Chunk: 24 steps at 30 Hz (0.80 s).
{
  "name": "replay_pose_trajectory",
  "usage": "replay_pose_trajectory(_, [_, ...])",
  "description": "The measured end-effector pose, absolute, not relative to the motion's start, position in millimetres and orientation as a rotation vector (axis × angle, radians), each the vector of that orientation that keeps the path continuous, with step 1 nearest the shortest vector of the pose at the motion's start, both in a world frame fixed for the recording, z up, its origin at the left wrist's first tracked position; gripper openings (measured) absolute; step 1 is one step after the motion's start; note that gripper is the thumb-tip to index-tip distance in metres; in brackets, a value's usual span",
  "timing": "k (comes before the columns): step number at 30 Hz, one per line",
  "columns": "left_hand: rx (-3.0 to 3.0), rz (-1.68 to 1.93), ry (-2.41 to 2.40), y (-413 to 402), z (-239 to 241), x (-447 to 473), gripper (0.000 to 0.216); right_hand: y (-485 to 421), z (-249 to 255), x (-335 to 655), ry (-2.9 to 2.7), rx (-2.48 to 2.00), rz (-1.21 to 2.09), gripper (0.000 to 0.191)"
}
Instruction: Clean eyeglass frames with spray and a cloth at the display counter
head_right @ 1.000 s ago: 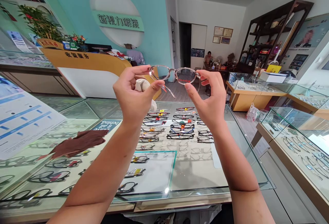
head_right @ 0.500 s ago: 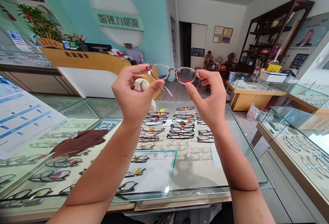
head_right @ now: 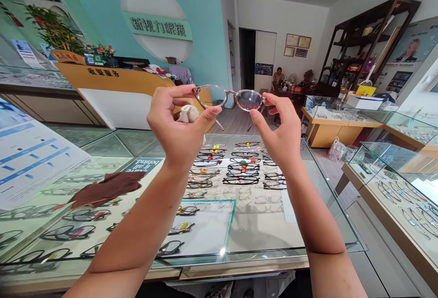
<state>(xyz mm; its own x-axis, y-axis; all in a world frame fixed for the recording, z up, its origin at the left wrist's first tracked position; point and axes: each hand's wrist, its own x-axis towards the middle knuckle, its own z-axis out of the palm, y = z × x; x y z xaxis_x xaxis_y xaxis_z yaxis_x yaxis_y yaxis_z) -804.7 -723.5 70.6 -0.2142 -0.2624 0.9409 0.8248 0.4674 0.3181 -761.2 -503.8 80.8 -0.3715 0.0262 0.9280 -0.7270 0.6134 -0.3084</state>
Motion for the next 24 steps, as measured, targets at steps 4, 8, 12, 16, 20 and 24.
replay_pose_trajectory(4, [-0.502, -1.081, -1.48, -723.1, 71.4, -803.1, 0.062, -503.9, 80.4, -762.1, -1.787, 0.566, 0.902, 0.038])
replay_pose_trajectory(8, [-0.471, -1.055, -1.475, -722.5, 71.9, -800.9, 0.061, -503.8, 80.1, -762.5, -1.8, 0.56, 0.922, 0.039])
replay_pose_trajectory(12, [-0.481, -1.036, -1.462, -721.6, 72.4, -798.6, 0.06, -502.9, 80.2, -762.0, -1.816, 0.551, 0.915, 0.04])
replay_pose_trajectory(16, [-0.486, -1.038, -1.458, -721.5, 71.8, -798.0, 0.06, -501.4, 79.5, -763.7, -1.827, 0.567, 0.943, 0.04])
replay_pose_trajectory(20, [-0.493, -1.052, -1.465, -721.9, 69.8, -798.8, 0.063, -499.9, 77.2, -767.9, -1.847, 0.58, 0.973, 0.041])
replay_pose_trajectory(24, [-0.482, -1.062, -1.478, -721.3, 69.1, -798.5, 0.063, -499.7, 75.4, -770.3, -1.852, 0.582, 1.003, 0.042])
